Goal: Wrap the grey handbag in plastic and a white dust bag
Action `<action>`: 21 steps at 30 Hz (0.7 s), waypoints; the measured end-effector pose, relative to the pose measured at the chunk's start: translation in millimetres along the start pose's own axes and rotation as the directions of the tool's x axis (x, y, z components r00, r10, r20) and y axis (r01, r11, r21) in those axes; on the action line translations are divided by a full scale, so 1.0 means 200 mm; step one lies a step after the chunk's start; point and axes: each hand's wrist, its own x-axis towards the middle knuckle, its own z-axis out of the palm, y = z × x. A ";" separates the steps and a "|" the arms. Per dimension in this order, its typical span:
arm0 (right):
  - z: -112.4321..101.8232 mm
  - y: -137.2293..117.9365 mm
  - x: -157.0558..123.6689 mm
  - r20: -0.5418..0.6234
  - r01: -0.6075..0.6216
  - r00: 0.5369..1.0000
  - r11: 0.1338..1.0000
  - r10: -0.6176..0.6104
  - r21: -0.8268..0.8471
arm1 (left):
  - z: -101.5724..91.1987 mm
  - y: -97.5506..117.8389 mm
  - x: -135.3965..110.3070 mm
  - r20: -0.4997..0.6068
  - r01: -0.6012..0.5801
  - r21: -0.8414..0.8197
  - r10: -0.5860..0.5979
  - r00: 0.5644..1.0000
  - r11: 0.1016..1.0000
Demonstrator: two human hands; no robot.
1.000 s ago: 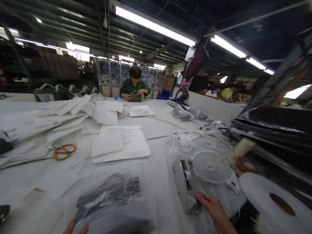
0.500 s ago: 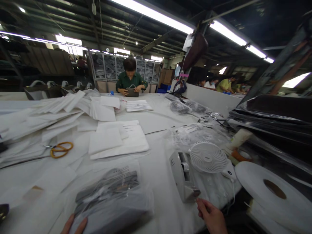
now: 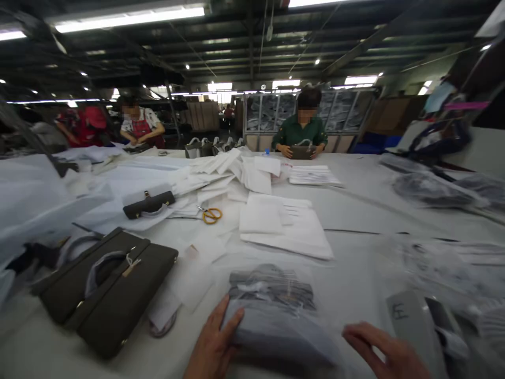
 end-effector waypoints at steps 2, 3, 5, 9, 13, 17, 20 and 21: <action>0.04 -0.34 0.20 0.216 0.318 0.927 0.948 -0.306 -0.023 | -0.02 0.01 0.00 0.010 0.005 -0.018 -0.005 1.000 1.000; 0.06 -0.49 0.29 0.331 0.447 0.847 0.894 -0.416 -0.021 | -0.03 0.02 0.00 0.017 0.008 -0.027 -0.008 1.000 1.000; 0.13 -0.73 0.45 0.544 0.641 0.644 0.767 -0.538 0.000 | -0.05 0.02 0.00 0.045 0.025 -0.050 -0.023 0.999 0.998; 0.32 -0.94 0.66 0.769 0.781 0.392 0.624 -0.505 0.011 | -0.09 0.03 0.03 0.144 0.096 -0.098 -0.081 0.986 0.990; 0.51 -0.96 0.77 0.852 0.847 0.341 0.523 -0.397 -0.095 | -0.13 0.05 0.03 0.234 0.142 -0.090 -0.118 0.965 0.986; 0.62 -0.97 0.78 0.869 0.878 0.375 0.425 -0.323 -0.221 | -0.16 0.09 0.04 0.155 0.173 0.094 -0.186 0.970 0.980; 0.67 -0.99 0.78 0.865 0.880 0.397 0.396 -0.307 -0.264 | -0.13 0.10 0.06 0.053 0.102 0.177 -0.113 0.992 0.979; 0.67 -0.99 0.79 0.863 0.877 0.405 0.395 -0.303 -0.273 | -0.10 0.10 0.07 0.037 0.055 0.183 -0.062 0.997 0.982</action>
